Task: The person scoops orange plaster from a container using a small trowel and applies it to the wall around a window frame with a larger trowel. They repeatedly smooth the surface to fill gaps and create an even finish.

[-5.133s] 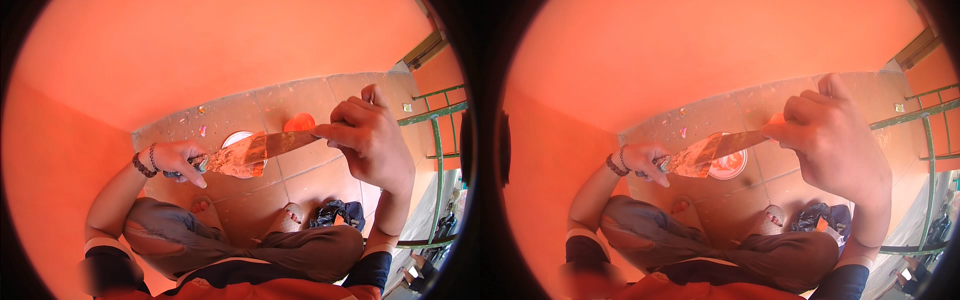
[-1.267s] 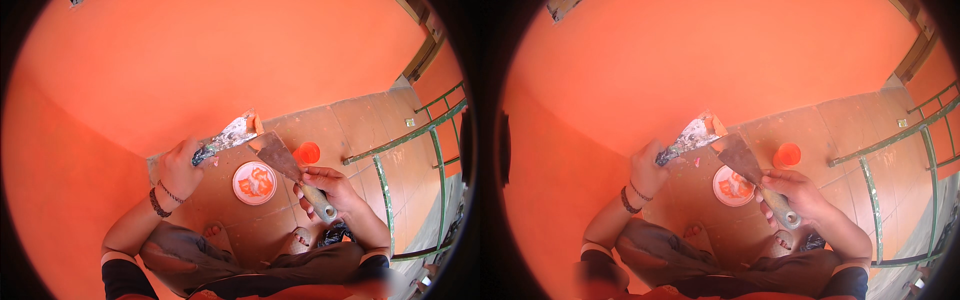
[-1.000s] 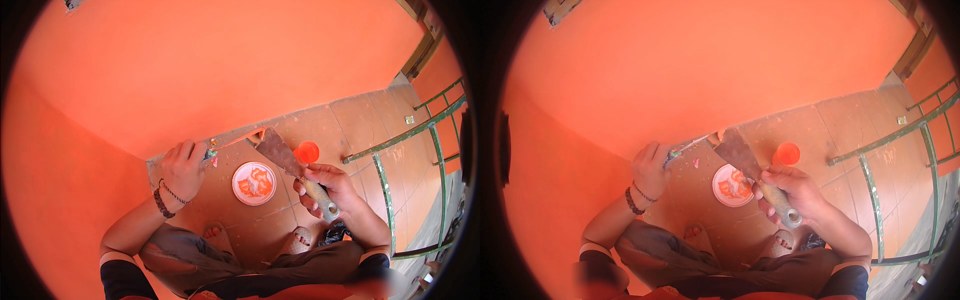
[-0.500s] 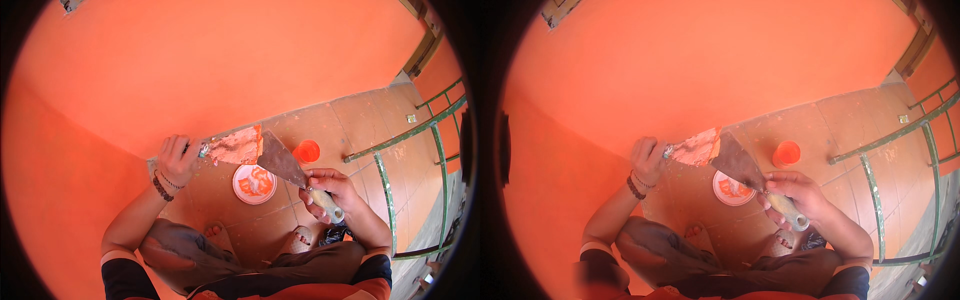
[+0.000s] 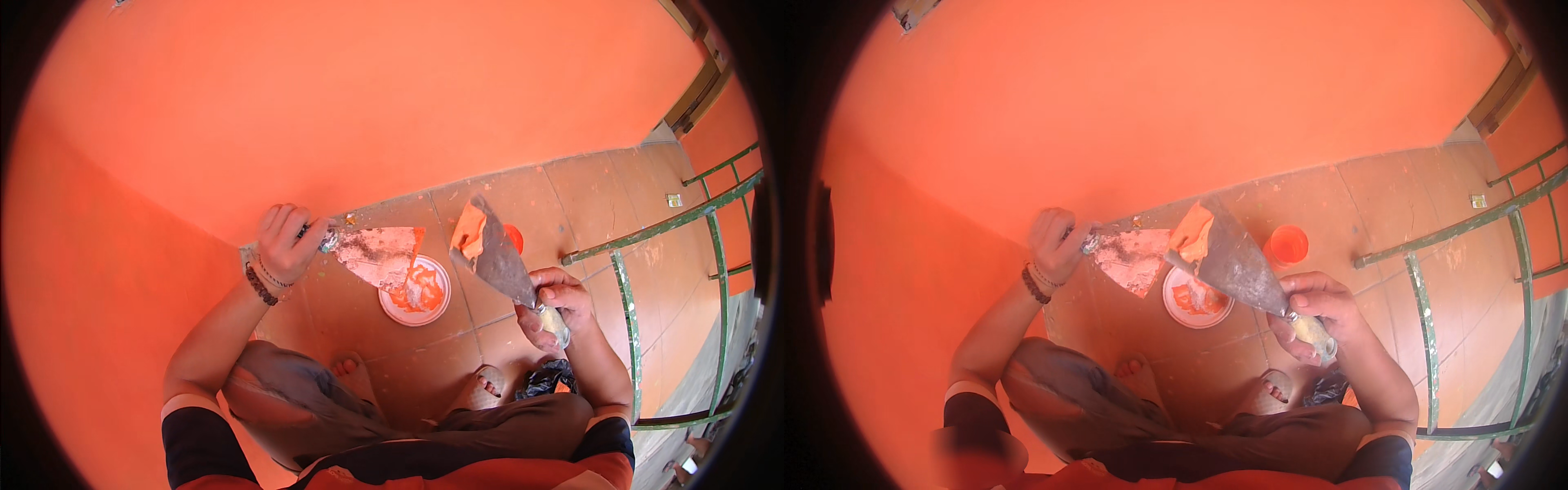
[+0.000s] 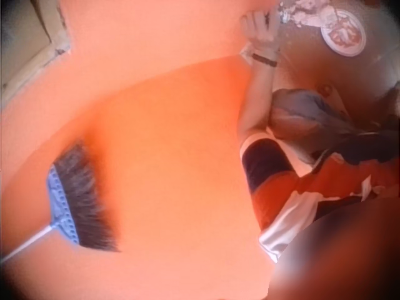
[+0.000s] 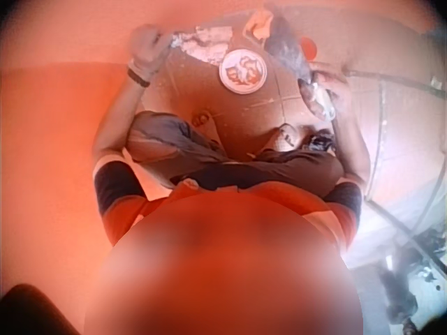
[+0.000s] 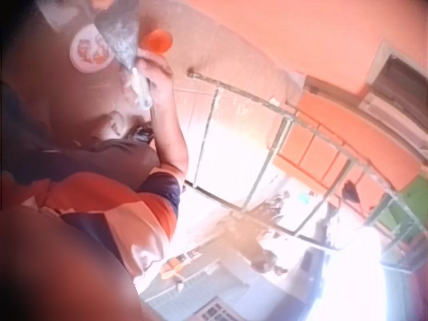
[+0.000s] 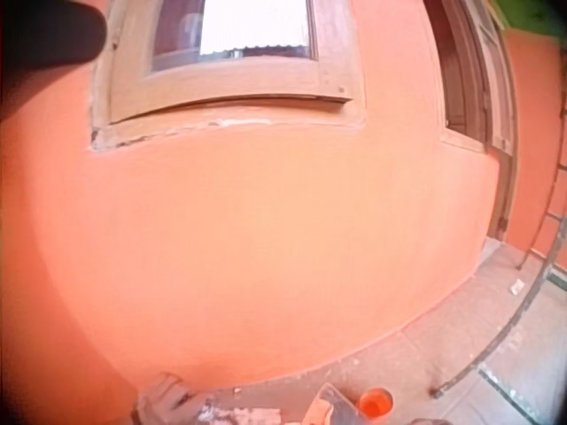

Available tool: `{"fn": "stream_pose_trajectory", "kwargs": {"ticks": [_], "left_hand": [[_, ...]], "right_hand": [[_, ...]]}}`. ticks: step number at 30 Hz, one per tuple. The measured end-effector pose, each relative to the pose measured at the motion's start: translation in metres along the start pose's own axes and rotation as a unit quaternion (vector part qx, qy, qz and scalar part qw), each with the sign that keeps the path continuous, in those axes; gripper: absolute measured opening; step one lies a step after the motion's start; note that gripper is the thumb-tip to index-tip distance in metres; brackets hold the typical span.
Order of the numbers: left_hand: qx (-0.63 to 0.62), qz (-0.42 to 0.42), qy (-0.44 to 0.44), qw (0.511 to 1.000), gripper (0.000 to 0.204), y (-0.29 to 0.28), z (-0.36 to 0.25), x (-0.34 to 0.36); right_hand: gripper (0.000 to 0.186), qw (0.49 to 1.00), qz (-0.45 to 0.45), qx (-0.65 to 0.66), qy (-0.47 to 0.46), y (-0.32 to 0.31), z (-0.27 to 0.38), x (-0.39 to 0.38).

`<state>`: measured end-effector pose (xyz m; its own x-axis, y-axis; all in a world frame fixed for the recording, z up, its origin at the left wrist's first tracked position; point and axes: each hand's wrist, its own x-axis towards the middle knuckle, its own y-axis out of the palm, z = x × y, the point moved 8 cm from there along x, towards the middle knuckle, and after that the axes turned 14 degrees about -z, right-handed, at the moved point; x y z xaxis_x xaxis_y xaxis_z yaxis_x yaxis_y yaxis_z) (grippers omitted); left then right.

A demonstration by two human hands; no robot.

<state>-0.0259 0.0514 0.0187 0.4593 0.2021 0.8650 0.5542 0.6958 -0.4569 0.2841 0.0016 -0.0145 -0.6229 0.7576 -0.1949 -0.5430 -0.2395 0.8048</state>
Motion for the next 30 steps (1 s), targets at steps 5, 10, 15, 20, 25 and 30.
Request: {"fn": "stream_pose_trajectory", "kwargs": {"ticks": [5, 10, 15, 20, 25, 30], "left_hand": [[-0.068, 0.04, -0.186, 0.979, 0.027, 0.012, 0.006, 0.003], [-0.223, 0.237, -0.406, 0.854, 0.026, 0.041, -0.017, -0.007], [-0.368, 0.345, -0.441, 0.743, 0.03, 0.045, -0.037, -0.016], [-0.39, 0.406, -0.417, 0.713, 0.029, 0.042, -0.038, -0.023], [-0.442, 0.402, -0.439, 0.671, 0.029, 0.04, -0.035, -0.025], [-0.44, 0.42, -0.431, 0.667, 0.026, 0.041, -0.032, -0.038]], "right_hand": [[0.036, 0.944, -0.096, -0.235, -0.208, 0.0, 0.026, 0.003], [0.034, 0.78, -0.159, -0.478, -0.37, 0.004, 0.022, 0.011], [0.037, 0.602, -0.1, -0.61, -0.505, 0.009, 0.025, 0.01], [0.045, 0.509, -0.063, -0.671, -0.536, 0.005, 0.014, 0.014], [0.056, 0.499, -0.056, -0.714, -0.488, -0.008, 0.018, 0.021], [0.062, 0.522, -0.039, -0.729, -0.441, -0.016, 0.02, 0.023]]}}
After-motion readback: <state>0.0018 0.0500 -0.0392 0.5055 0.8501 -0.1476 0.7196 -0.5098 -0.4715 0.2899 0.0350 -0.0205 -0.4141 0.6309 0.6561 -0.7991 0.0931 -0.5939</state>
